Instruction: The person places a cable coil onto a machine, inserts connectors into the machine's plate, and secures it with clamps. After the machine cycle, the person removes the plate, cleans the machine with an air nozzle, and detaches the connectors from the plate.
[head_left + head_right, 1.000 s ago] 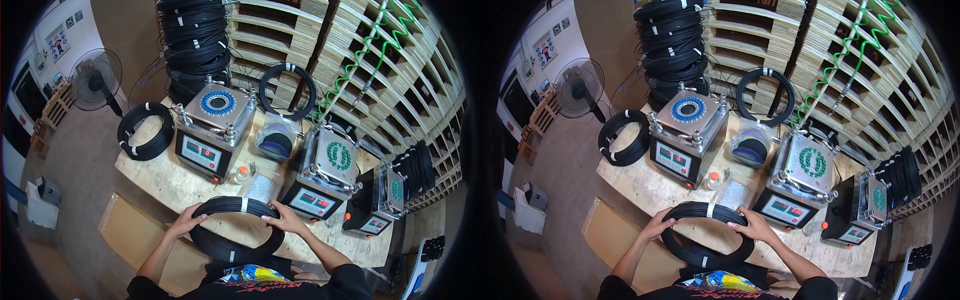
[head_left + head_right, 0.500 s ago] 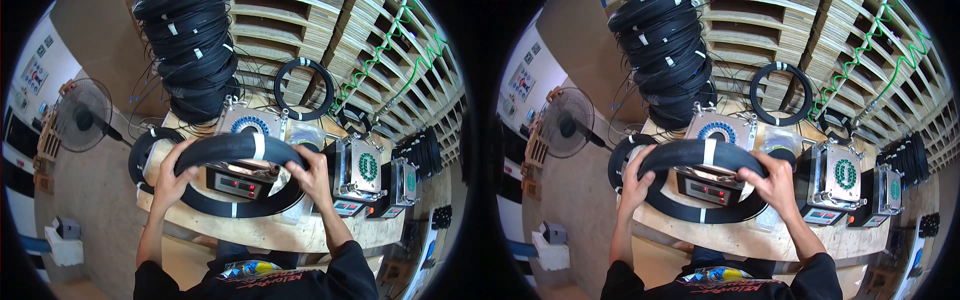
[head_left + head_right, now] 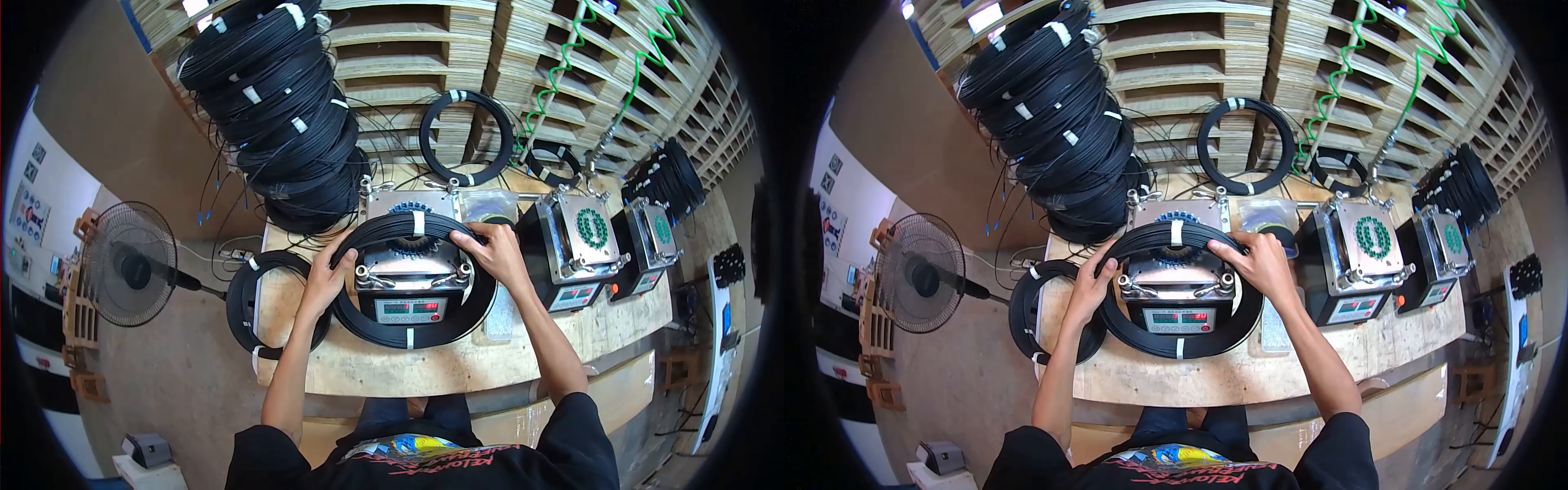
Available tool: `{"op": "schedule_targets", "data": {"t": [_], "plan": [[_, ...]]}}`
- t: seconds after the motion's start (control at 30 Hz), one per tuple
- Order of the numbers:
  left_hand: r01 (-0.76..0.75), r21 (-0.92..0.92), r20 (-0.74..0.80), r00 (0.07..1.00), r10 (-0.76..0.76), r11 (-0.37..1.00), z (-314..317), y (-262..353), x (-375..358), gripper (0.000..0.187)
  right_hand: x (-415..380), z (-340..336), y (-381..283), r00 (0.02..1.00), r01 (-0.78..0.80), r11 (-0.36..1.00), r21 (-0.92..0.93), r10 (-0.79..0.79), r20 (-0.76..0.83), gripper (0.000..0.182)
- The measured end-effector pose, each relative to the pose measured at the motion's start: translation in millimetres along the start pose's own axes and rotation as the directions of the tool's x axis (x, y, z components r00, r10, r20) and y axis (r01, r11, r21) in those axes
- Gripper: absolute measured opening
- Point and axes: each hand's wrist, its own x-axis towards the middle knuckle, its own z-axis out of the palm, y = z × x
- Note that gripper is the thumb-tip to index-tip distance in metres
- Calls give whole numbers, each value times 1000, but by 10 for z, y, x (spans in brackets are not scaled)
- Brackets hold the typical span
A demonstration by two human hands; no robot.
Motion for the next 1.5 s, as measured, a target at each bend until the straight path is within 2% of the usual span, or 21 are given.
{"op": "schedule_targets", "data": {"t": [0.03, 0.07, 0.1, 0.3, 0.37, 0.43, 0.53, 0.63, 0.7, 0.77, 0.83, 0.9, 0.97, 1.03, 1.17, 1.23, 1.3, 1.37, 1.4, 1.43, 1.5], "plan": [[-8, 5, 17, 1000, 8, 1000, 16, -21, -13, 65, -25, -6, 1, 998, -58, 996, -71, 60, 27, 63], [15, -11, 35, 999, -15, 1000, 33, -54, -39, 65, -7, 96, 199, 992, 104, 991, -80, -109, -63, 66], [39, -26, 49, 998, -38, 999, 39, -69, -75, 65, -28, 123, 249, 992, 98, 992, -76, -104, -76, 66], [27, -143, 191, 982, 1, 989, -61, -96, -172, 72, -20, 81, 295, 994, 46, 999, 4, -46, 94, 73], [145, -268, 197, 976, -94, 952, -94, -81, -173, 72, -58, -19, 305, 979, 108, 990, 88, -121, 161, 66], [149, -327, 224, 972, -76, 933, -148, -254, -80, 69, -53, -37, 424, 969, 141, 987, 83, -154, 192, 65], [85, 44, 176, 980, -91, 995, -262, -300, -47, 64, -116, -155, 522, 954, 194, 978, 80, -207, 215, 59], [-57, 78, 181, 983, 42, 995, -355, -156, -109, 61, -169, -238, 698, 936, 52, 974, 219, -124, 329, 53], [-36, 77, 204, 979, 19, 996, -366, -114, -191, 63, -283, -234, 782, 942, 45, 948, 314, -145, 303, 49], [-205, 414, 173, 974, 145, 887, -334, -70, -271, 67, -419, -251, 785, 966, -9, 899, 438, -105, 236, 45], [-199, 420, 159, 977, 144, 885, -311, -246, -232, 65, -484, -196, 862, 976, -4, 864, 504, -106, 191, 39], [-350, 234, 71, 936, 343, 907, -194, -364, -227, 61, -471, -95, 941, 993, 105, 603, 791, -107, -50, 32], [-315, 180, 61, 949, 309, 932, -160, -385, -242, 59, -395, -39, 990, 987, 156, 530, 833, -116, -110, 26], [-299, 146, 40, 954, 296, 943, -152, -415, -264, 61, -343, 2, 865, 979, 196, 254, 947, -108, -174, 28], [-303, 122, 94, 952, 293, 945, -219, -449, -231, 61, -284, -63, 588, 947, 291, 50, 955, -154, -281, 33], [-242, 93, 147, 963, 227, 966, -310, -375, -206, 60, -189, -130, 591, 942, 315, 74, 946, -147, -302, 34], [-121, -33, 241, 962, 125, 992, -517, -385, -48, 53, -27, -194, 669, 947, 321, 310, 895, -131, -294, 33], [-118, 100, 240, 966, 91, 988, -672, -201, 80, 48, 105, -234, 667, 939, 343, 342, 875, -159, -306, 35], [-173, 257, 258, 960, 105, 951, -710, -103, 139, 45, 211, -249, 681, 933, 359, 486, 797, -164, -321, 36], [-268, 417, 261, 951, 168, 869, -717, 9, 194, 35, 277, -280, 617, 928, 364, 617, 698, -171, -332, 36], [-440, 576, 311, 897, 313, 689, -779, 6, 434, 25, 346, -322, 432, 912, 388, 626, 677, -156, -379, 39]]}}
